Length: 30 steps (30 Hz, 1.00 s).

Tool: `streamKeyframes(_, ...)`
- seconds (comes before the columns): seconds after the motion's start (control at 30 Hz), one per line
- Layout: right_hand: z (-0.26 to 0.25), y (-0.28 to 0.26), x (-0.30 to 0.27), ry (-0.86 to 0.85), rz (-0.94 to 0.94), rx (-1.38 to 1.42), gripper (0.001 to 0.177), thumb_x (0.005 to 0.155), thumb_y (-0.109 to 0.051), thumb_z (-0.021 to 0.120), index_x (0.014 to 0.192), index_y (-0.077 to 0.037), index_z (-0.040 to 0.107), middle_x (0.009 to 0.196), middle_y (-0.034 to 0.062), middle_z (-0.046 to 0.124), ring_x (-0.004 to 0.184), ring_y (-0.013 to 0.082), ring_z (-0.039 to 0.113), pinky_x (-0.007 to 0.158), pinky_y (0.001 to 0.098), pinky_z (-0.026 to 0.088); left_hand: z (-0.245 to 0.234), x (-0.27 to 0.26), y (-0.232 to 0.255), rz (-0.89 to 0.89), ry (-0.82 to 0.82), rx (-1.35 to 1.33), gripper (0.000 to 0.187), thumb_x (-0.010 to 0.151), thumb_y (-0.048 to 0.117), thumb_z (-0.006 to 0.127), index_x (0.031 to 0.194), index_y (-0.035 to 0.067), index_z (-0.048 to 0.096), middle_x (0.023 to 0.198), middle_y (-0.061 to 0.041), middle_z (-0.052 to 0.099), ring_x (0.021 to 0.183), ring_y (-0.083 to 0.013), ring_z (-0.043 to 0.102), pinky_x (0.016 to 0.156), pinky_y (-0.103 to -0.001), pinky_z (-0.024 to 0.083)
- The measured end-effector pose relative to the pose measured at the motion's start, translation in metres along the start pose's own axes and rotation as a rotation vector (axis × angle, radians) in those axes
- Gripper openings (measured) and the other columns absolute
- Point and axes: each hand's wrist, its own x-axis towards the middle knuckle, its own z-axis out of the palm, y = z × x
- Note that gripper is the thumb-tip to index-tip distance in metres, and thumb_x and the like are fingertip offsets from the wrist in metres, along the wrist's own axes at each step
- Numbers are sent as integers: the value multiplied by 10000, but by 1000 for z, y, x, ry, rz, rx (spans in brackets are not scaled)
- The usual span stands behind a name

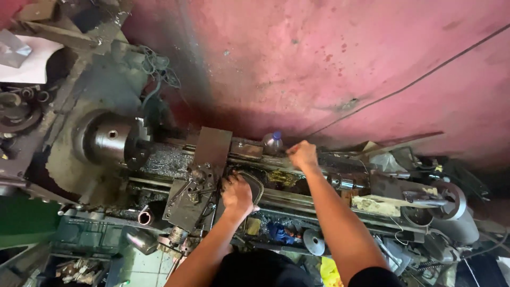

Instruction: The person cleans a metal part on a lathe using a brush and a liquid from a bottle. They repeatedly apply the liquid and scrub the surface of the part.

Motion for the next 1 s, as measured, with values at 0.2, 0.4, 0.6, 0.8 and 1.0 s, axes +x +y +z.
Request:
streamKeyframes(0.2,-47,8,0,-13,8,-630,190,873,-184,759,1006,-61,814,954,228,778,942,405,770,760,523,645,19,15,7,-49,19,-12,1480,442,490,1033,1586,-10,239,1520,-217,455,1392,-405,421,976,-567,526)
streamKeyframes(0.4,42,33,46,-44,2,-49,63,772,-187,835,833,-198,821,872,123,782,882,347,772,724,445,648,31,24,2,-17,10,-3,1516,432,519,1030,1593,-14,214,1537,-216,424,1404,-402,399,983,-594,517)
streamKeyframes(0.6,0,9,10,-116,148,469,191,756,50,745,793,-110,844,810,291,731,694,368,742,592,434,672,14,14,3,-41,0,-54,1481,438,499,1038,1582,-1,242,1504,-210,438,1395,-406,393,992,-568,524)
streamKeyframes(0.8,-16,48,52,-14,26,-471,319,781,-114,798,1081,-12,754,991,303,727,894,466,752,686,589,647,9,5,0,-26,18,-45,1465,437,477,1041,1569,-6,245,1459,-198,464,1374,-384,407,994,-524,527)
streamKeyframes(1.0,31,24,52,-207,-395,-809,295,966,-386,589,941,-230,838,946,-31,818,1005,182,772,896,421,647,-11,-14,-2,-30,33,-48,1393,502,464,1030,1565,8,254,1488,-197,437,1410,-378,380,1008,-494,531)
